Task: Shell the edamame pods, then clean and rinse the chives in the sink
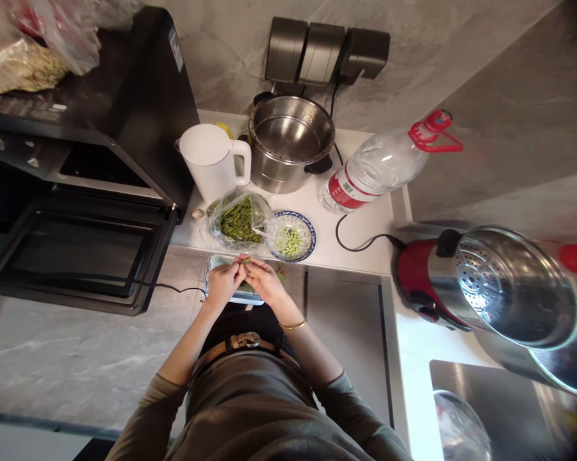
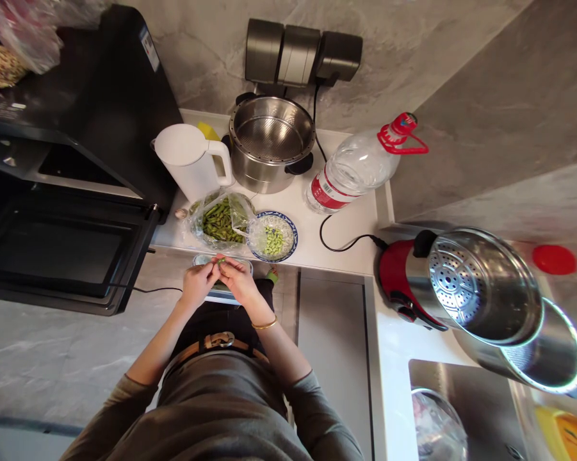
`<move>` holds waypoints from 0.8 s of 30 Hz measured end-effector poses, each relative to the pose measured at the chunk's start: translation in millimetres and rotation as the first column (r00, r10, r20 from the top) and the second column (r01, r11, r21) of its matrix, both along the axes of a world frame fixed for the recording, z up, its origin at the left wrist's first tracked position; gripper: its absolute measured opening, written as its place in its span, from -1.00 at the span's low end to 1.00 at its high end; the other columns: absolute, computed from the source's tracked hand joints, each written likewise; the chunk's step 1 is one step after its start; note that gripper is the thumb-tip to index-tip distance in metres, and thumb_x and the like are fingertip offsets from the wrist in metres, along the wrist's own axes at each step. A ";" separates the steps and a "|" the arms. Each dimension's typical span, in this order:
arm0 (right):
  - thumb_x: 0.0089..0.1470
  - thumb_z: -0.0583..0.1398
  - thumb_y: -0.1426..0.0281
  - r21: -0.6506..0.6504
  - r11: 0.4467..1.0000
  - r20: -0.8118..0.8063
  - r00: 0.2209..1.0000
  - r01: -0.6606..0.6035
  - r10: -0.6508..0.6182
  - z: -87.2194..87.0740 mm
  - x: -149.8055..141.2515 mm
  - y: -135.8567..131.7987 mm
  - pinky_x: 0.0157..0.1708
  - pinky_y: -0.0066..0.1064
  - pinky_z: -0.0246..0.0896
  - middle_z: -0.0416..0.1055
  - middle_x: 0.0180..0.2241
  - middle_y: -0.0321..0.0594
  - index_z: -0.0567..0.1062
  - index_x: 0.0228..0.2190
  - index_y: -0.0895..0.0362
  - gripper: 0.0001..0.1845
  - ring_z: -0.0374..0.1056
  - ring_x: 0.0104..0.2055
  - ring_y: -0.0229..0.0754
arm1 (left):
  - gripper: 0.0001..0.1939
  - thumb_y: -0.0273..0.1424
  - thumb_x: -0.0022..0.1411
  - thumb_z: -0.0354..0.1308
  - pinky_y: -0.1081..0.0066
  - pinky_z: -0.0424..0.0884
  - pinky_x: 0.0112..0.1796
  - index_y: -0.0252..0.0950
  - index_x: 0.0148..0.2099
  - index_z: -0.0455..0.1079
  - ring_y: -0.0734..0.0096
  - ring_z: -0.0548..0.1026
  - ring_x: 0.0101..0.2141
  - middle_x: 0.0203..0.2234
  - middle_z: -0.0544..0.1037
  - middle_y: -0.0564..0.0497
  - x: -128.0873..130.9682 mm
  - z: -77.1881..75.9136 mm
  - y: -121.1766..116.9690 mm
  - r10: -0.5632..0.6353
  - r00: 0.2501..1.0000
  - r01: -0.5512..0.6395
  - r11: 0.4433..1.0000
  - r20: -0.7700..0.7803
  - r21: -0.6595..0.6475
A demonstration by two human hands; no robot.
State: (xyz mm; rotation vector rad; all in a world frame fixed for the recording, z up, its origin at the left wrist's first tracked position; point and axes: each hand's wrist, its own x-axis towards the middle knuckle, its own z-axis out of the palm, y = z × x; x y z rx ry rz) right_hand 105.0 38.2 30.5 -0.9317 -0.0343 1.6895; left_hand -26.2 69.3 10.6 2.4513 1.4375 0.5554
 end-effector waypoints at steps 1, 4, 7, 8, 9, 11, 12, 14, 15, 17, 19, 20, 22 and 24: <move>-0.29 0.43 0.43 0.000 1.000 -0.010 1.000 -0.008 0.008 -0.2 1.2 -0.6 -0.16 -0.39 0.43 0.61 -0.30 -0.15 0.62 -0.33 0.17 -0.66 0.52 -0.25 -0.20 | -0.59 -0.33 0.33 -0.09 0.44 0.12 -0.48 -0.27 -0.55 0.33 0.47 0.31 -0.63 -0.72 0.38 0.02 -1.0 1.5 0.7 -0.003 1.000 0.003 1.000 -0.012 -0.006; -0.28 0.43 0.43 -0.028 1.000 -0.025 1.000 -0.012 0.012 -3.0 2.7 -1.5 -0.19 -0.39 0.44 0.62 -0.34 -0.16 0.62 -0.33 0.17 -0.66 0.52 -0.33 -0.24 | -0.60 -0.32 0.32 -0.08 0.44 0.12 -0.47 -0.26 -0.56 0.33 0.47 0.31 -0.63 -0.72 0.37 0.03 -3.0 5.4 1.2 -0.012 1.000 0.011 0.999 -0.021 -0.046; -0.25 0.44 0.42 -0.058 0.998 -0.013 0.999 0.031 -0.032 -8.2 1.7 -2.0 -0.21 -0.39 0.45 0.61 -0.40 -0.23 0.61 -0.34 0.14 -0.69 0.52 -0.37 -0.25 | -0.60 -0.32 0.33 -0.09 0.43 0.13 -0.46 -0.26 -0.55 0.32 0.45 0.33 -0.62 -0.72 0.37 0.02 -3.3 9.3 -0.6 -0.006 1.000 0.006 0.995 0.003 -0.096; -0.25 0.44 0.42 -0.060 0.997 -0.006 0.999 0.053 -0.053 -10.1 1.0 -2.3 -0.20 -0.38 0.45 0.60 -0.41 -0.24 0.61 -0.36 0.14 -0.70 0.52 -0.37 -0.26 | -0.60 -0.31 0.33 -0.09 0.43 0.14 -0.46 -0.26 -0.53 0.33 0.44 0.34 -0.61 -0.71 0.38 0.02 -3.1 10.6 -1.4 0.004 1.000 -0.002 0.993 0.015 -0.121; -0.26 0.44 0.43 -0.057 0.996 0.000 0.997 0.072 -0.072 -11.8 0.1 -2.9 -0.18 -0.39 0.45 0.60 -0.42 -0.25 0.60 -0.37 0.14 -0.71 0.52 -0.37 -0.26 | -0.62 -0.30 0.33 -0.08 0.44 0.15 -0.45 -0.27 -0.50 0.35 0.44 0.36 -0.60 -0.69 0.40 0.02 -2.7 11.8 -2.1 0.018 1.000 -0.014 0.988 0.026 -0.154; -0.28 0.44 0.45 -0.047 0.993 0.010 0.995 0.104 -0.104 -14.6 -2.3 -4.4 -0.16 -0.41 0.44 0.59 -0.42 -0.26 0.61 -0.40 0.15 -0.72 0.51 -0.36 -0.28 | -0.67 -0.25 0.33 -0.05 0.45 0.16 -0.44 -0.26 -0.42 0.38 0.43 0.39 -0.57 -0.62 0.47 0.01 -1.3 13.7 -3.2 0.057 0.997 -0.046 0.973 0.044 -0.226; -0.29 0.44 0.47 -0.047 0.991 0.013 0.993 0.122 -0.121 -15.7 -3.8 -5.3 -0.15 -0.44 0.43 0.59 -0.41 -0.26 0.61 -0.41 0.16 -0.73 0.51 -0.35 -0.29 | -0.68 -0.24 0.34 -0.04 0.45 0.16 -0.44 -0.26 -0.38 0.39 0.43 0.40 -0.55 -0.59 0.49 0.01 -0.4 14.1 -3.3 0.077 0.996 -0.060 0.964 0.054 -0.258; -0.30 0.44 0.49 -0.060 0.985 0.012 0.987 0.160 -0.160 -17.2 -7.4 -7.1 -0.11 -0.45 0.42 0.59 -0.42 -0.28 0.62 -0.43 0.15 -0.75 0.50 -0.34 -0.30 | -0.68 -0.25 0.35 -0.07 0.46 0.16 -0.45 -0.26 -0.37 0.39 0.43 0.40 -0.55 -0.58 0.49 0.01 1.6 13.9 -3.1 0.100 0.991 -0.068 0.949 0.089 -0.309; -0.29 0.44 0.50 -0.068 0.981 0.010 0.984 0.180 -0.180 -17.7 -9.4 -7.9 -0.09 -0.45 0.41 0.59 -0.41 -0.28 0.62 -0.43 0.15 -0.75 0.50 -0.34 -0.30 | -0.66 -0.26 0.36 -0.09 0.46 0.16 -0.45 -0.26 -0.38 0.37 0.44 0.39 -0.56 -0.59 0.47 0.02 2.7 13.4 -2.7 0.109 0.987 -0.065 0.942 0.117 -0.328; -0.27 0.43 0.50 -0.083 0.973 0.007 0.977 0.214 -0.214 -17.7 -13.5 -9.0 -0.06 -0.41 0.41 0.60 -0.39 -0.28 0.62 -0.43 0.13 -0.77 0.50 -0.33 -0.30 | -0.62 -0.27 0.38 -0.14 0.48 0.17 -0.47 -0.26 -0.44 0.34 0.46 0.35 -0.58 -0.64 0.42 0.04 4.7 11.8 -2.2 0.136 0.974 -0.063 0.933 0.184 -0.355; -0.26 0.43 0.48 -0.093 0.968 -0.007 0.972 0.234 -0.235 -16.4 -17.4 -9.4 -0.08 -0.41 0.42 0.60 -0.39 -0.28 0.63 -0.42 0.12 -0.77 0.49 -0.34 -0.30 | -0.60 -0.24 0.37 -0.13 0.49 0.16 -0.49 -0.26 -0.47 0.31 0.48 0.32 -0.61 -0.67 0.38 0.06 6.6 10.0 -2.3 0.177 0.960 -0.090 0.930 0.219 -0.357; -0.27 0.43 0.47 -0.096 0.966 -0.019 0.970 0.241 -0.244 -15.2 -19.1 -9.3 -0.10 -0.42 0.43 0.60 -0.40 -0.29 0.63 -0.42 0.12 -0.76 0.48 -0.36 -0.31 | -0.60 -0.24 0.37 -0.12 0.49 0.15 -0.49 -0.26 -0.48 0.30 0.48 0.31 -0.61 -0.68 0.37 0.06 7.4 8.9 -2.5 0.195 0.957 -0.113 0.933 0.216 -0.343; -0.29 0.44 0.45 -0.095 0.964 -0.036 0.967 0.249 -0.253 -12.4 -21.9 -8.7 -0.16 -0.45 0.44 0.59 -0.40 -0.31 0.63 -0.41 0.11 -0.74 0.47 -0.38 -0.32 | -0.63 -0.27 0.35 -0.08 0.48 0.13 -0.49 -0.26 -0.49 0.31 0.48 0.31 -0.61 -0.69 0.36 0.06 8.8 6.5 -3.5 0.212 0.962 -0.157 0.945 0.171 -0.288; -0.33 0.45 0.45 -0.087 0.962 -0.027 0.965 0.258 -0.261 -10.0 -23.4 -7.7 -0.20 -0.49 0.43 0.59 -0.40 -0.31 0.63 -0.43 0.11 -0.73 0.47 -0.36 -0.32 | -0.66 -0.30 0.31 -0.03 0.47 0.11 -0.48 -0.26 -0.51 0.31 0.47 0.32 -0.61 -0.69 0.36 0.05 10.2 4.0 -4.8 0.214 0.971 -0.186 0.957 0.107 -0.220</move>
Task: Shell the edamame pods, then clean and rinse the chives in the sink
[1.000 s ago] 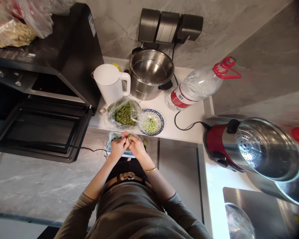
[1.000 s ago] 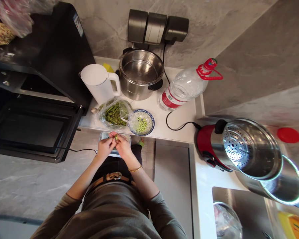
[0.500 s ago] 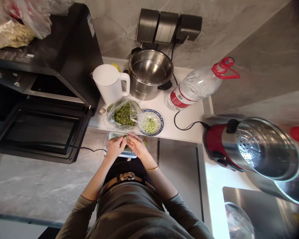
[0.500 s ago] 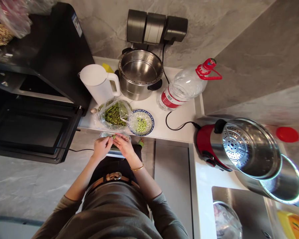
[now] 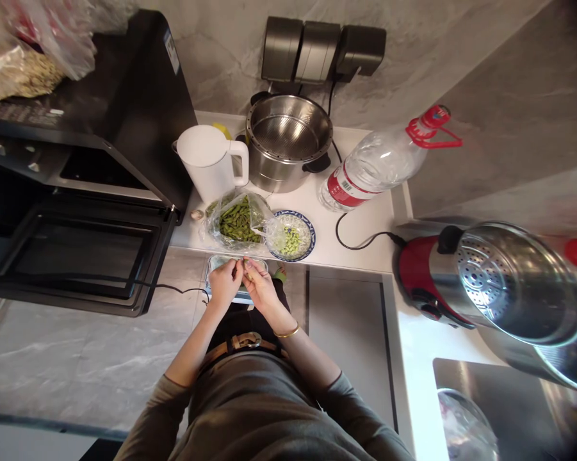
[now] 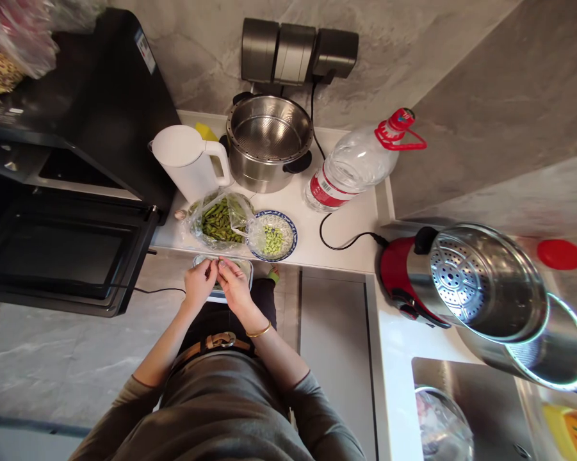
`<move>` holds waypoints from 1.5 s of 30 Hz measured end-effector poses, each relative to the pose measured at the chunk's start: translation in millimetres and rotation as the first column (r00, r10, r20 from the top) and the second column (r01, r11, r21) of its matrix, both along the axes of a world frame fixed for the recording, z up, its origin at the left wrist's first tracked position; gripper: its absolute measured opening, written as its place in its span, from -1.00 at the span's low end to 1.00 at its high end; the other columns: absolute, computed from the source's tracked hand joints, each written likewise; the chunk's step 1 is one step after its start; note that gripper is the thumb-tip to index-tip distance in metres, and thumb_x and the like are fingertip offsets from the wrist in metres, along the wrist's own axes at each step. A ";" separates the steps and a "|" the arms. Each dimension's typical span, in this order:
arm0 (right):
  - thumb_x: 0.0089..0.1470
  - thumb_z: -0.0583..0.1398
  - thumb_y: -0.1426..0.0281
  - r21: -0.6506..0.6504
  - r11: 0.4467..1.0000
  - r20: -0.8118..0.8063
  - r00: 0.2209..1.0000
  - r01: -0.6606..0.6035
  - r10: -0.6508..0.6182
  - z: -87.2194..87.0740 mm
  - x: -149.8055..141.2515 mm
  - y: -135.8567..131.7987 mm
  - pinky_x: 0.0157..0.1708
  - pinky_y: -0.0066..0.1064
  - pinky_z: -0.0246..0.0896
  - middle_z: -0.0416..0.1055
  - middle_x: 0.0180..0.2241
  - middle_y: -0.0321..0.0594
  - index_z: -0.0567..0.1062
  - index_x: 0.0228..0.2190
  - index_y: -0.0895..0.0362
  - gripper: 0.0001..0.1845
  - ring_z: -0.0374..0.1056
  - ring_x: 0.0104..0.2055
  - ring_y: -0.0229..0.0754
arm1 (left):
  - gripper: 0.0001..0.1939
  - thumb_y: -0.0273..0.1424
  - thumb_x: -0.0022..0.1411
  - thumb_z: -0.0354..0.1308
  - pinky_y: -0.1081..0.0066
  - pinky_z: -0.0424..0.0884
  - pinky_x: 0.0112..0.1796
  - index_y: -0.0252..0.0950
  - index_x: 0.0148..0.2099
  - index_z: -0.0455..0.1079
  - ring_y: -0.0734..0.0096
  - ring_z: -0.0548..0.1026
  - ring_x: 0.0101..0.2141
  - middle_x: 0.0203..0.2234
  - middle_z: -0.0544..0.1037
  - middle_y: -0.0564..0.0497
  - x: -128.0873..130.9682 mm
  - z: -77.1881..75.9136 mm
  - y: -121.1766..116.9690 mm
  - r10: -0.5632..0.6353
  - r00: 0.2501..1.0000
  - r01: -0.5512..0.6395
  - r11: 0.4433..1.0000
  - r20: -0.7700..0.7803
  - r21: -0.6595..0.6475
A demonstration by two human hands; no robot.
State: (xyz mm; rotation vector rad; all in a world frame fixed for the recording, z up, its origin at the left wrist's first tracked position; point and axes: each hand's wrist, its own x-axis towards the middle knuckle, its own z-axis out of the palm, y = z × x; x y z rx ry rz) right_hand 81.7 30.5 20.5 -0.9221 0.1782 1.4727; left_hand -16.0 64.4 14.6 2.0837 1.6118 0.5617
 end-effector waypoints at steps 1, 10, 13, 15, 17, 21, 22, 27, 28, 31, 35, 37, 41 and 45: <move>-0.35 0.45 0.46 0.000 1.000 0.010 1.000 0.004 -0.004 0.7 -0.3 0.5 -0.21 -0.50 0.42 0.59 -0.41 -0.30 0.63 -0.44 0.11 -0.73 0.47 -0.35 -0.31 | -0.67 -0.31 0.30 -0.02 0.46 0.09 -0.49 -0.26 -0.51 0.31 0.46 0.32 -0.61 -0.69 0.36 0.05 0.7 -1.1 -0.7 0.003 1.000 -0.002 1.000 -0.031 0.022; -0.24 0.35 0.46 -0.048 0.998 0.077 0.996 0.049 -0.045 -15.6 -4.8 0.1 -0.29 -0.46 0.39 0.57 -0.44 -0.30 0.58 -0.46 0.11 -0.83 0.46 -0.38 -0.26 | -0.66 -0.31 0.36 -0.09 0.44 0.12 -0.48 -0.27 -0.45 0.33 0.40 0.39 -0.57 -0.61 0.47 -0.03 6.5 0.4 -4.4 -0.044 0.988 0.058 0.994 -0.151 0.090; -0.22 0.31 0.48 -0.111 0.990 0.093 0.993 0.089 -0.079 -23.8 -7.5 2.2 -0.38 -0.51 0.36 0.54 -0.51 -0.35 0.56 -0.50 0.11 -0.89 0.42 -0.45 -0.30 | -0.69 -0.28 0.37 -0.08 0.42 0.16 -0.46 -0.27 -0.36 0.37 0.34 0.45 -0.51 -0.51 0.53 -0.08 8.2 1.4 -6.7 -0.112 0.958 0.134 0.989 -0.263 0.065; -0.24 0.30 0.49 -0.130 0.987 0.085 0.993 0.091 -0.080 -27.4 -7.0 3.9 -0.41 -0.52 0.36 0.54 -0.52 -0.36 0.55 -0.51 0.11 -0.89 0.41 -0.47 -0.31 | -0.71 -0.29 0.37 -0.09 0.41 0.18 -0.44 -0.28 -0.31 0.38 0.31 0.48 -0.48 -0.47 0.55 -0.11 9.1 0.5 -8.5 -0.127 0.948 0.145 0.989 -0.293 0.041; -0.28 0.31 0.51 -0.122 0.990 0.064 0.996 0.064 -0.057 -28.7 -4.7 4.7 -0.42 -0.53 0.36 0.56 -0.50 -0.34 0.57 -0.50 0.11 -0.85 0.42 -0.47 -0.31 | -0.73 -0.31 0.37 -0.08 0.40 0.19 -0.43 -0.28 -0.28 0.38 0.29 0.49 -0.46 -0.45 0.55 -0.12 9.4 -1.6 -9.9 -0.114 0.950 0.126 0.992 -0.290 0.022; -0.34 0.36 0.54 -0.078 0.996 0.010 0.999 -0.044 0.045 -26.0 0.6 2.5 -0.36 -0.49 0.41 0.59 -0.46 -0.30 0.59 -0.43 0.14 -0.73 0.46 -0.45 -0.29 | -0.75 -0.32 0.37 -0.08 0.41 0.17 -0.44 -0.28 -0.28 0.38 0.31 0.47 -0.48 -0.45 0.56 -0.10 6.7 -5.3 -8.8 -0.063 0.972 0.061 0.998 -0.227 -0.013; -0.34 0.37 0.54 -0.062 0.996 0.001 0.998 -0.064 0.064 -24.8 1.7 1.5 -0.32 -0.48 0.42 0.59 -0.47 -0.31 0.59 -0.41 0.15 -0.71 0.47 -0.44 -0.29 | -0.74 -0.33 0.37 -0.08 0.42 0.16 -0.45 -0.28 -0.28 0.38 0.32 0.47 -0.49 -0.46 0.56 -0.08 5.3 -5.3 -7.6 -0.049 0.976 0.046 0.999 -0.210 -0.022; -0.26 0.31 0.58 -0.043 0.994 -0.038 0.995 -0.097 0.095 -20.5 12.7 -2.1 -0.04 -0.38 0.41 0.61 -0.39 -0.25 0.59 -0.38 0.15 -0.73 0.53 -0.26 -0.24 | -0.69 -0.31 0.40 -0.11 0.45 0.16 -0.45 -0.28 -0.30 0.40 0.36 0.47 -0.50 -0.53 0.53 -0.03 -7.6 -0.9 1.1 0.016 0.985 -0.034 0.994 -0.172 -0.100; -0.23 0.29 0.58 -0.062 0.994 -0.034 0.996 -0.087 0.085 -20.3 18.0 -2.1 -0.01 -0.36 0.40 0.61 -0.35 -0.23 0.59 -0.39 0.15 -0.75 0.53 -0.22 -0.23 | -0.68 -0.31 0.41 -0.11 0.45 0.17 -0.44 -0.28 -0.29 0.41 0.36 0.48 -0.48 -0.52 0.54 -0.04 -11.1 -0.9 2.3 0.017 0.983 -0.040 0.992 -0.184 -0.121; -0.15 0.26 0.55 -0.108 0.994 0.021 1.000 0.000 0.002 -20.5 41.4 -0.4 0.05 -0.34 0.37 0.61 -0.29 -0.19 0.58 -0.41 0.13 -0.83 0.52 -0.15 -0.21 | -0.68 -0.26 0.39 -0.05 0.45 0.21 -0.42 -0.27 -0.28 0.46 0.34 0.51 -0.43 -0.45 0.57 -0.07 -21.3 -7.9 3.1 -0.069 0.961 0.006 0.974 -0.269 -0.226; -0.06 0.25 0.43 -0.017 0.983 0.230 0.958 0.181 -0.173 -21.3 82.1 9.0 0.13 -0.26 0.29 0.57 -0.12 -0.19 0.58 -0.36 0.11 -0.86 0.47 -0.02 -0.18 | -0.70 -0.22 0.36 0.00 0.46 0.31 -0.36 -0.26 -0.19 0.51 0.30 0.56 -0.30 -0.30 0.61 -0.11 -27.2 -29.5 1.6 -0.229 0.900 0.056 0.905 -0.370 -0.422; -0.02 0.24 0.35 0.046 0.975 0.378 0.900 0.217 -0.218 -23.2 100.8 17.0 0.21 -0.22 0.17 0.51 -0.01 -0.21 0.58 -0.28 0.09 -0.79 0.39 0.09 -0.17 | -0.70 -0.23 0.36 0.01 0.45 0.35 -0.30 -0.25 -0.06 0.49 0.29 0.56 -0.24 -0.21 0.61 -0.11 -24.7 -38.5 5.1 -0.239 0.895 0.045 0.889 -0.377 -0.455; -0.02 0.23 0.27 0.061 0.988 0.617 0.772 0.145 -0.152 -30.1 123.2 32.7 0.32 -0.17 -0.10 0.46 0.07 -0.21 0.58 -0.18 0.11 -0.65 0.23 0.23 -0.15 | -0.69 -0.34 0.37 -0.05 0.41 0.40 -0.15 -0.25 0.02 0.46 0.30 0.55 -0.19 -0.12 0.58 -0.11 -7.8 -43.3 32.7 -0.140 0.964 0.070 0.954 -0.228 -0.293; -0.06 0.24 0.26 0.077 0.986 0.690 0.706 0.147 -0.159 -32.1 118.9 36.6 0.28 -0.17 -0.04 0.49 0.03 -0.19 0.58 -0.20 0.10 -0.66 0.27 0.19 -0.13 | -0.68 -0.49 0.33 -0.07 0.33 0.40 -0.07 -0.33 0.00 0.45 0.24 0.53 -0.15 -0.12 0.55 -0.17 20.0 -42.1 85.7 -0.032 0.998 0.028 0.997 -0.051 -0.076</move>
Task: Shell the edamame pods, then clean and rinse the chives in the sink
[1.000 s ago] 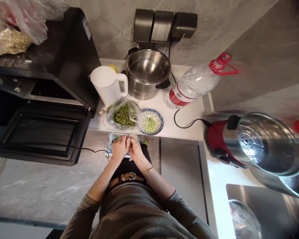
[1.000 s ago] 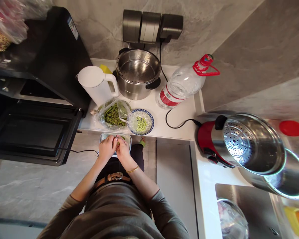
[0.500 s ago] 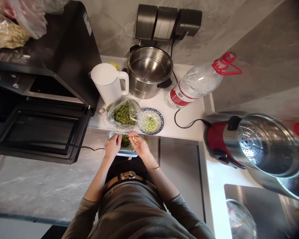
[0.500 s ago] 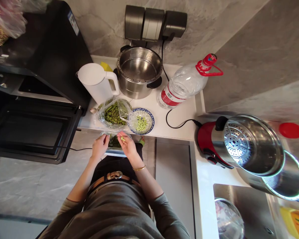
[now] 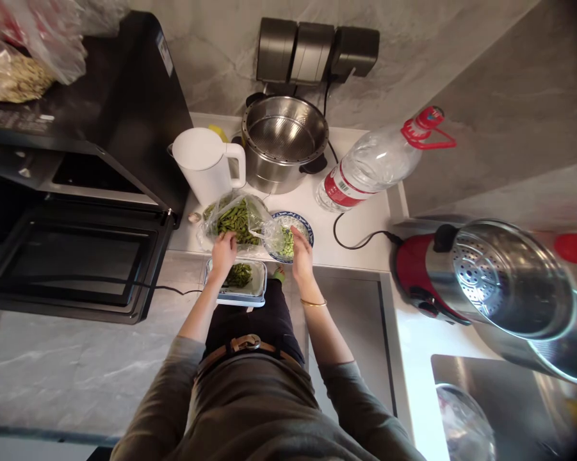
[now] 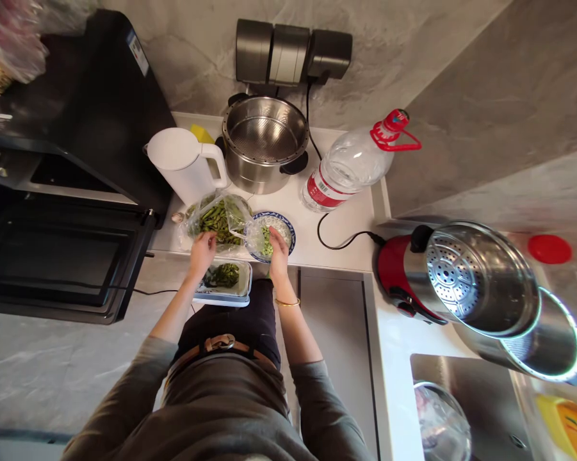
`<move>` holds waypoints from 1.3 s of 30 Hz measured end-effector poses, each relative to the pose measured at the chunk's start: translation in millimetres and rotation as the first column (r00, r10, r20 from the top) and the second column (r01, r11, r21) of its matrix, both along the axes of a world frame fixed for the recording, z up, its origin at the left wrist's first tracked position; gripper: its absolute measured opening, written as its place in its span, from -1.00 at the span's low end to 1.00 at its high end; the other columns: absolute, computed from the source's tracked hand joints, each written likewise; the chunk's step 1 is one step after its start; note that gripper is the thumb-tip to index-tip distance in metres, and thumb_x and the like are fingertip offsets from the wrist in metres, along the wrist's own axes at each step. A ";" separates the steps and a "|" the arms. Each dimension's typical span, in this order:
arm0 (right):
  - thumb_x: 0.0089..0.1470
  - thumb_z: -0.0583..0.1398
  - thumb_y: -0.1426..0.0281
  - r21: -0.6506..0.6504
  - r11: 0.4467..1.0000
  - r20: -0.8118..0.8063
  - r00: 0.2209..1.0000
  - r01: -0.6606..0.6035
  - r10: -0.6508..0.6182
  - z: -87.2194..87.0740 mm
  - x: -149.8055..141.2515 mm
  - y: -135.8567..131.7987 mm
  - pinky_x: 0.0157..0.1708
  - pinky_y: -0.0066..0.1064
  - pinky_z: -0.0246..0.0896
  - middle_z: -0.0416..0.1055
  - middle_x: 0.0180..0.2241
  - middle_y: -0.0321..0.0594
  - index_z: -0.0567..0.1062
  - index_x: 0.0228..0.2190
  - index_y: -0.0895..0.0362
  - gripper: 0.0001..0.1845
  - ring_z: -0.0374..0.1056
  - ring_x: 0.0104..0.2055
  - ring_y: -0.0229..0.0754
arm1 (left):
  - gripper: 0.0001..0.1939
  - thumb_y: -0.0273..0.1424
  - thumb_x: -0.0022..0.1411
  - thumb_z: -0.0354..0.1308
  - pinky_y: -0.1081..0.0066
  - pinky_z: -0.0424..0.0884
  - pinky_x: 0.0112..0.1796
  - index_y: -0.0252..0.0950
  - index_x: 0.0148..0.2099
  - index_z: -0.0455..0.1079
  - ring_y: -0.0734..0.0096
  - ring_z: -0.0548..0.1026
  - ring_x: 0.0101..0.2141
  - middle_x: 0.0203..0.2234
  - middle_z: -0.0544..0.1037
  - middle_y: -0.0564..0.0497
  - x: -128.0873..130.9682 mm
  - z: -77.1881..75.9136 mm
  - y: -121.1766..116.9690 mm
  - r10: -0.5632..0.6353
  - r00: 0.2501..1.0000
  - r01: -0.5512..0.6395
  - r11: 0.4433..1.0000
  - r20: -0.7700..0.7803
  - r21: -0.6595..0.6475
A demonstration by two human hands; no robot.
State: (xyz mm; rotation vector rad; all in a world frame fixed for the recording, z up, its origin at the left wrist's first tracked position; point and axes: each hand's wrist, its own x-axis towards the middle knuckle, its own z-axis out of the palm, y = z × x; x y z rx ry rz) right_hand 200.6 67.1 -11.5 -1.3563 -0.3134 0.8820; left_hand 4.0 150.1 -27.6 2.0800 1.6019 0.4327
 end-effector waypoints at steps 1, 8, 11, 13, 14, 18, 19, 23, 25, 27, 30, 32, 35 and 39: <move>-0.06 0.25 0.27 0.014 1.000 0.002 1.000 0.014 -0.014 1.3 -4.4 -0.7 0.26 -0.17 0.00 0.50 0.01 -0.21 0.58 -0.22 0.08 -0.68 0.30 0.16 -0.13 | -0.67 -0.51 0.32 -0.07 0.31 0.39 -0.05 -0.36 0.01 0.45 0.21 0.51 -0.11 -0.10 0.55 -0.19 7.1 -0.4 14.2 0.014 1.000 -0.015 0.999 0.004 0.029; -0.08 0.27 0.32 0.050 0.993 -0.081 0.990 -0.111 0.114 16.4 -40.6 -5.5 0.10 -0.22 0.22 0.57 -0.19 -0.27 0.59 -0.33 0.04 -0.81 0.43 -0.03 -0.15 | -0.67 -0.50 0.29 -0.07 0.08 0.32 0.00 -0.38 -0.02 0.46 -0.07 0.35 0.05 -0.01 0.48 -0.28 40.5 -2.7 78.5 0.040 0.977 -0.021 0.996 -0.212 0.088; -0.09 0.29 0.32 0.050 0.988 -0.103 0.983 -0.146 0.151 21.4 -48.4 -5.7 0.09 -0.23 0.24 0.58 -0.22 -0.29 0.60 -0.36 0.03 -0.84 0.44 -0.05 -0.14 | -0.70 -0.52 0.27 -0.09 0.05 0.30 0.00 -0.38 -0.11 0.46 -0.08 0.33 0.05 -0.06 0.49 -0.31 42.6 -1.3 85.5 0.067 0.970 -0.044 0.994 -0.233 0.104; -0.08 0.29 0.29 0.038 0.983 -0.143 0.972 -0.181 0.184 24.2 -51.3 -5.9 0.05 -0.22 0.28 0.59 -0.24 -0.28 0.61 -0.36 0.03 -0.83 0.46 -0.07 -0.13 | -0.71 -0.52 0.28 -0.10 0.06 0.30 -0.01 -0.38 -0.11 0.44 -0.05 0.35 0.02 -0.11 0.51 -0.30 39.9 0.1 83.4 0.075 0.978 -0.054 0.992 -0.195 0.113; -0.07 0.29 0.28 0.031 0.978 -0.168 0.963 -0.206 0.209 25.1 -52.6 -5.8 0.03 -0.22 0.30 0.59 -0.25 -0.27 0.61 -0.35 0.03 -0.82 0.47 -0.08 -0.12 | -0.73 -0.51 0.28 -0.09 0.06 0.30 -0.01 -0.38 -0.10 0.42 -0.04 0.37 0.00 -0.14 0.52 -0.29 37.5 1.0 79.6 0.073 0.984 -0.053 0.991 -0.165 0.120; -0.11 0.33 0.23 0.004 0.951 -0.251 0.920 -0.310 0.301 23.3 -60.6 -1.2 -0.01 -0.21 0.34 0.59 -0.24 -0.21 0.61 -0.30 0.04 -0.73 0.48 -0.08 -0.10 | -0.79 -0.46 0.30 -0.02 0.11 0.32 -0.02 -0.36 -0.08 0.39 0.04 0.41 -0.07 -0.16 0.54 -0.23 23.8 5.6 42.7 0.006 0.999 -0.014 0.977 0.036 0.212; -0.12 0.34 0.23 -0.006 0.948 -0.274 0.912 -0.319 0.306 21.5 -64.1 1.0 0.00 -0.21 0.34 0.58 -0.21 -0.20 0.61 -0.27 0.04 -0.69 0.47 -0.07 -0.10 | -0.80 -0.45 0.30 -0.01 0.13 0.34 -0.04 -0.34 -0.09 0.39 0.07 0.41 -0.08 -0.17 0.54 -0.21 19.8 7.0 28.7 -0.010 0.995 -0.015 0.969 0.100 0.246; -0.16 0.37 0.20 0.014 0.952 -0.378 0.880 -0.304 0.287 14.5 -83.9 7.9 -0.04 -0.27 0.36 0.57 -0.17 -0.21 0.60 -0.24 0.05 -0.62 0.47 -0.13 -0.17 | -0.80 -0.36 0.36 -0.01 0.24 0.40 -0.08 -0.27 -0.06 0.38 0.23 0.46 -0.13 -0.21 0.53 -0.13 1.9 12.6 -31.3 -0.159 0.949 0.074 0.951 0.272 0.299; -0.17 0.38 0.20 0.034 0.953 -0.408 0.866 -0.301 0.288 13.1 -94.5 7.1 -0.14 -0.36 0.39 0.58 -0.24 -0.21 0.62 -0.32 0.07 -0.68 0.46 -0.22 -0.21 | -0.78 -0.36 0.38 -0.03 0.29 0.42 -0.08 -0.25 -0.01 0.37 0.29 0.48 -0.13 -0.18 0.53 -0.12 -8.8 14.2 -55.0 -0.185 0.940 0.089 0.944 0.288 0.318; -0.18 0.38 0.20 0.027 0.956 -0.443 0.854 -0.293 0.274 13.0 -102.9 3.2 -0.26 -0.42 0.39 0.58 -0.30 -0.20 0.63 -0.40 0.09 -0.73 0.45 -0.30 -0.24 | -0.77 -0.31 0.37 0.00 0.32 0.43 -0.14 -0.26 0.00 0.36 0.29 0.50 -0.16 -0.20 0.54 -0.13 -19.9 15.1 -70.5 -0.139 0.962 0.057 0.944 0.235 0.324; -0.20 0.39 0.22 -0.013 0.959 -0.527 0.818 -0.282 0.233 12.4 -109.9 -5.2 -0.37 -0.46 0.37 0.59 -0.33 -0.16 0.63 -0.43 0.11 -0.74 0.45 -0.36 -0.25 | -0.79 -0.30 0.37 0.01 0.33 0.43 -0.23 -0.27 -0.08 0.39 0.25 0.51 -0.24 -0.30 0.55 -0.12 -31.4 17.2 -81.2 -0.122 0.992 0.106 0.953 0.037 0.284; -0.24 0.41 0.25 -0.045 0.962 -0.565 0.801 -0.269 0.197 10.6 -112.3 -10.2 -0.40 -0.46 0.36 0.58 -0.35 -0.14 0.63 -0.44 0.14 -0.73 0.45 -0.39 -0.26 | -0.79 -0.33 0.38 -0.02 0.33 0.40 -0.27 -0.28 -0.12 0.40 0.24 0.51 -0.27 -0.33 0.55 -0.13 -32.3 19.9 -84.7 -0.160 0.982 0.180 0.957 -0.104 0.227; -0.26 0.41 0.27 -0.076 0.973 -0.557 0.819 -0.216 0.138 6.4 -115.9 -15.9 -0.44 -0.44 0.33 0.58 -0.42 -0.16 0.60 -0.46 0.16 -0.74 0.43 -0.44 -0.25 | -0.79 -0.38 0.38 -0.05 0.33 0.37 -0.29 -0.30 -0.14 0.41 0.22 0.51 -0.28 -0.31 0.55 -0.15 -24.5 23.2 -90.6 -0.186 0.956 0.223 0.963 -0.229 0.151; -0.21 0.37 0.25 -0.072 0.992 -0.511 0.858 -0.101 0.050 0.7 -123.3 -22.1 -0.34 -0.39 0.36 0.59 -0.40 -0.21 0.56 -0.45 0.12 -0.76 0.48 -0.32 -0.17 | -0.78 -0.39 0.36 -0.06 0.35 0.34 -0.33 -0.28 -0.26 0.40 0.23 0.51 -0.32 -0.36 0.55 -0.15 -12.8 18.1 -98.6 -0.171 0.962 0.196 0.975 -0.215 0.103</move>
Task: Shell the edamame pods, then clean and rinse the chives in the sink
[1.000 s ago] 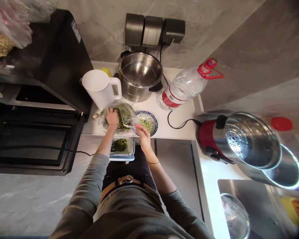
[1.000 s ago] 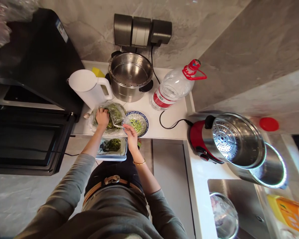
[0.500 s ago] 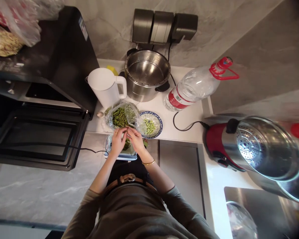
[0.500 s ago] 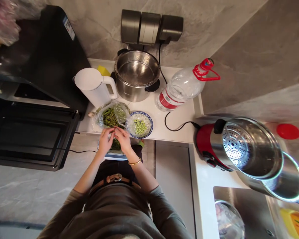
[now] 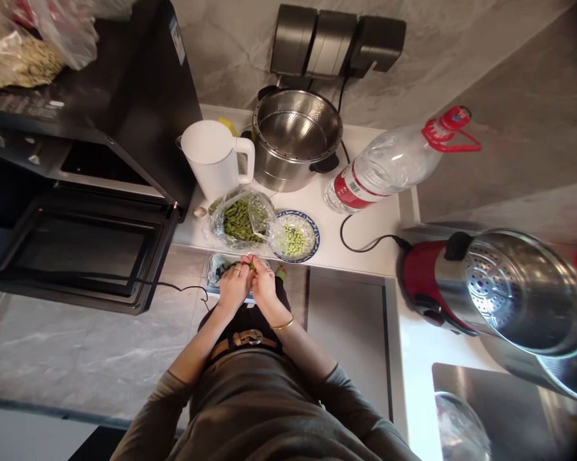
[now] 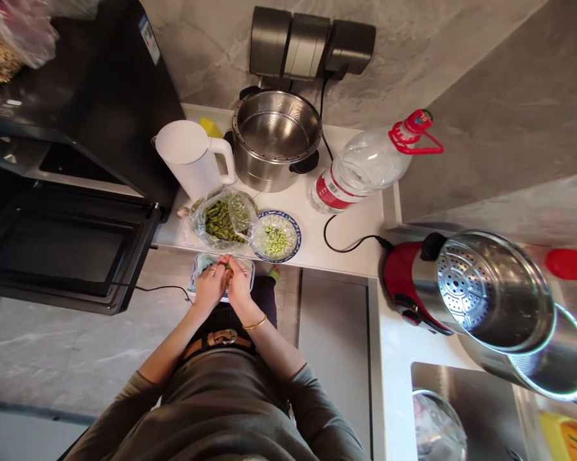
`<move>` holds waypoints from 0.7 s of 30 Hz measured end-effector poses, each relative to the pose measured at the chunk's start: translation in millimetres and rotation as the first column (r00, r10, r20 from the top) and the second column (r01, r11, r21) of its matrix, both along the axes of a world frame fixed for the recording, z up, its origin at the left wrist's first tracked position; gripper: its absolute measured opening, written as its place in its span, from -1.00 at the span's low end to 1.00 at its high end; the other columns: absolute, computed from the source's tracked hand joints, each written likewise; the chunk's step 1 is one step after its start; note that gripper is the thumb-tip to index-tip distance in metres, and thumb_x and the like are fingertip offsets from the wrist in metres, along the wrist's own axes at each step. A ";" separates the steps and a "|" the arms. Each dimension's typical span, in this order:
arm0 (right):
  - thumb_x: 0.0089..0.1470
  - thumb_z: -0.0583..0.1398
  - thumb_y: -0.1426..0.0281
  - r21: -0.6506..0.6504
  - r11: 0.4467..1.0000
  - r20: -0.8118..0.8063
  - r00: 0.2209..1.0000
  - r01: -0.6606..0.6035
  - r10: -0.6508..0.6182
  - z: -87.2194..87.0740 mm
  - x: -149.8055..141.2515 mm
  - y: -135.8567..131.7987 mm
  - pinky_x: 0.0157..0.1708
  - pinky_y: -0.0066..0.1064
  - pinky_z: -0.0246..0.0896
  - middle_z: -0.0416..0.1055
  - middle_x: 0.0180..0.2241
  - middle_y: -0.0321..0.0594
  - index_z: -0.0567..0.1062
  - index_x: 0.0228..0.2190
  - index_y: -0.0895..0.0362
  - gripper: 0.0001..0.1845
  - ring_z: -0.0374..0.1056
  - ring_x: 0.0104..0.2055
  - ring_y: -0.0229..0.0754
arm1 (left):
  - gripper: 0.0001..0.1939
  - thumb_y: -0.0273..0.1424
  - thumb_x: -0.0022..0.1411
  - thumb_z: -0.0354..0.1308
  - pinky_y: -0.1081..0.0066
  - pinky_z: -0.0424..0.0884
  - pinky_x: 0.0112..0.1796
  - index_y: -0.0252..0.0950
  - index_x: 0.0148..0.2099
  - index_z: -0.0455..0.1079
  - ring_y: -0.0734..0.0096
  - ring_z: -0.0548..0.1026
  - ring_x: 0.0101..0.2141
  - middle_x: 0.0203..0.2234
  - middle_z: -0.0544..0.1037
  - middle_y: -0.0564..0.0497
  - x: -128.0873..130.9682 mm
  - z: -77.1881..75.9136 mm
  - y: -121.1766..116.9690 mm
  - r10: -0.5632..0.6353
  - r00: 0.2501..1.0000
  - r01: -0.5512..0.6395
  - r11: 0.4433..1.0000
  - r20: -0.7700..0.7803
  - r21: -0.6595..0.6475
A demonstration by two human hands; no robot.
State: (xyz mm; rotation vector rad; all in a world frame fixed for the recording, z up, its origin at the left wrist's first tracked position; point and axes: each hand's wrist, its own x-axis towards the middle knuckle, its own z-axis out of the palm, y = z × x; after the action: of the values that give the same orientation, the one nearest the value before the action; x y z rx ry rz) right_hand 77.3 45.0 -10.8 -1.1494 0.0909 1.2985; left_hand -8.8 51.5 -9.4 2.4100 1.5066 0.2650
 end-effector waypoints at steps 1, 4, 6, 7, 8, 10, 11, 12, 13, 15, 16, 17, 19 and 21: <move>-0.20 0.36 0.24 -0.003 1.000 -0.007 1.000 0.022 -0.022 -1.2 -2.0 -1.6 -0.30 -0.38 0.37 0.59 -0.38 -0.21 0.56 -0.45 0.11 -0.76 0.49 -0.29 -0.16 | -0.77 -0.37 0.36 -0.06 0.35 0.34 -0.34 -0.27 -0.29 0.39 0.23 0.51 -0.34 -0.38 0.55 -0.15 0.8 -3.2 -1.4 0.004 1.000 -0.004 1.000 0.022 -0.006; -0.20 0.35 0.22 -0.029 0.999 -0.053 0.998 0.044 -0.045 -4.2 -7.3 -6.6 -0.25 -0.38 0.39 0.59 -0.36 -0.22 0.54 -0.45 0.09 -0.76 0.50 -0.23 -0.15 | -0.73 -0.32 0.35 -0.07 0.37 0.33 -0.36 -0.25 -0.36 0.36 0.27 0.50 -0.38 -0.41 0.54 -0.14 -2.2 -13.2 -4.7 -0.010 0.996 0.010 1.000 0.084 0.001; -0.19 0.34 0.21 -0.041 0.999 -0.071 0.997 0.026 -0.029 -4.9 -10.3 -10.0 -0.25 -0.38 0.40 0.59 -0.33 -0.22 0.53 -0.44 0.08 -0.75 0.50 -0.21 -0.14 | -0.72 -0.31 0.35 -0.08 0.39 0.33 -0.37 -0.24 -0.37 0.35 0.30 0.49 -0.39 -0.42 0.54 -0.13 -5.4 -17.2 -7.4 -0.008 0.992 0.008 1.000 0.125 -0.004; -0.18 0.34 0.20 -0.039 0.999 -0.072 0.997 0.016 -0.019 -4.7 -11.7 -11.5 -0.24 -0.36 0.41 0.59 -0.31 -0.21 0.53 -0.43 0.08 -0.75 0.50 -0.19 -0.12 | -0.72 -0.31 0.35 -0.10 0.40 0.34 -0.37 -0.24 -0.36 0.35 0.31 0.49 -0.40 -0.42 0.54 -0.12 -6.5 -17.6 -8.9 0.011 0.988 -0.008 1.000 0.154 -0.018; -0.17 0.34 0.20 -0.034 0.999 -0.071 0.997 0.008 -0.011 -3.9 -13.0 -12.7 -0.21 -0.35 0.42 0.59 -0.29 -0.20 0.53 -0.42 0.08 -0.74 0.49 -0.17 -0.11 | -0.70 -0.31 0.36 -0.13 0.40 0.35 -0.36 -0.25 -0.35 0.35 0.31 0.50 -0.39 -0.41 0.55 -0.12 -6.8 -17.1 -10.3 0.040 0.980 -0.034 0.999 0.194 -0.038; -0.17 0.35 0.20 -0.018 1.000 -0.071 0.997 0.011 -0.012 -1.3 -15.0 -14.0 -0.15 -0.33 0.41 0.59 -0.27 -0.20 0.55 -0.41 0.08 -0.73 0.49 -0.14 -0.11 | -0.67 -0.33 0.37 -0.19 0.39 0.37 -0.33 -0.26 -0.29 0.37 0.31 0.51 -0.36 -0.38 0.56 -0.13 -5.8 -13.1 -11.7 0.115 0.947 -0.090 0.991 0.300 -0.096; -0.18 0.35 0.20 -0.010 1.000 -0.073 0.997 0.018 -0.019 0.4 -15.6 -14.1 -0.12 -0.32 0.41 0.60 -0.26 -0.21 0.55 -0.40 0.08 -0.73 0.49 -0.14 -0.12 | -0.66 -0.34 0.38 -0.21 0.39 0.38 -0.31 -0.26 -0.28 0.38 0.32 0.52 -0.35 -0.36 0.57 -0.12 -4.8 -10.2 -11.3 0.152 0.922 -0.113 0.985 0.357 -0.130; -0.19 0.36 0.20 -0.004 1.000 -0.080 0.997 0.023 -0.023 2.2 -15.9 -13.7 -0.10 -0.32 0.40 0.60 -0.26 -0.21 0.56 -0.40 0.07 -0.72 0.49 -0.14 -0.12 | -0.65 -0.33 0.38 -0.22 0.39 0.38 -0.30 -0.26 -0.27 0.38 0.33 0.52 -0.35 -0.37 0.57 -0.11 -3.8 -7.0 -10.1 0.185 0.895 -0.126 0.977 0.407 -0.170; -0.21 0.37 0.20 0.003 1.000 -0.090 0.996 0.024 -0.024 3.9 -15.8 -13.1 -0.10 -0.32 0.40 0.60 -0.27 -0.22 0.57 -0.39 0.07 -0.71 0.49 -0.16 -0.12 | -0.65 -0.32 0.38 -0.21 0.40 0.38 -0.31 -0.26 -0.29 0.38 0.35 0.51 -0.37 -0.40 0.57 -0.08 -2.9 -3.8 -8.2 0.214 0.870 -0.129 0.969 0.445 -0.213; -0.23 0.39 0.17 0.016 1.000 -0.115 0.993 0.005 -0.003 6.8 -15.0 -11.2 -0.14 -0.29 0.41 0.60 -0.30 -0.23 0.57 -0.39 0.07 -0.68 0.50 -0.20 -0.11 | -0.65 -0.29 0.36 -0.17 0.43 0.36 -0.37 -0.25 -0.38 0.35 0.39 0.48 -0.45 -0.51 0.53 -0.02 -2.1 1.7 -3.2 0.267 0.833 -0.132 0.946 0.484 -0.295; -0.24 0.39 0.16 0.024 1.000 -0.122 0.992 -0.014 0.017 7.9 -14.6 -10.3 -0.16 -0.28 0.42 0.60 -0.33 -0.23 0.58 -0.39 0.07 -0.66 0.50 -0.23 -0.11 | -0.64 -0.28 0.35 -0.15 0.45 0.32 -0.42 -0.25 -0.44 0.32 0.42 0.45 -0.51 -0.57 0.49 0.02 -2.1 3.7 -0.6 0.294 0.821 -0.141 0.935 0.489 -0.326; -0.25 0.40 0.15 0.033 0.999 -0.118 0.992 -0.037 0.041 8.8 -14.3 -9.5 -0.19 -0.28 0.42 0.59 -0.35 -0.24 0.58 -0.39 0.07 -0.65 0.49 -0.25 -0.11 | -0.63 -0.27 0.34 -0.14 0.46 0.28 -0.46 -0.25 -0.48 0.28 0.44 0.40 -0.56 -0.63 0.44 0.05 -2.4 5.2 1.8 0.324 0.811 -0.161 0.924 0.488 -0.347; -0.26 0.41 0.15 0.048 0.995 -0.069 0.994 -0.082 0.085 10.3 -14.1 -8.5 -0.21 -0.31 0.41 0.58 -0.37 -0.27 0.60 -0.38 0.07 -0.64 0.48 -0.28 -0.14 | -0.61 -0.27 0.32 -0.12 0.46 0.20 -0.51 -0.25 -0.54 0.21 0.48 0.31 -0.62 -0.71 0.34 0.09 -3.2 6.8 5.3 0.383 0.785 -0.218 0.907 0.487 -0.361; -0.28 0.41 0.18 0.058 0.992 0.002 0.993 -0.116 0.116 11.7 -14.6 -8.5 -0.19 -0.33 0.40 0.58 -0.36 -0.28 0.61 -0.35 0.08 -0.62 0.46 -0.27 -0.16 | -0.60 -0.26 0.31 -0.10 0.46 0.15 -0.54 -0.24 -0.57 0.16 0.50 0.25 -0.65 -0.74 0.28 0.11 -3.8 7.4 7.5 0.423 0.755 -0.263 0.895 0.500 -0.360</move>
State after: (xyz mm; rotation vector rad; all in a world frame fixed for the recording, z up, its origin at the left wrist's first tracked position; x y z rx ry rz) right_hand 62.7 36.5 0.9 -1.1178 -0.0128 1.3957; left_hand -12.6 59.0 -2.0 1.6098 1.5521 0.7369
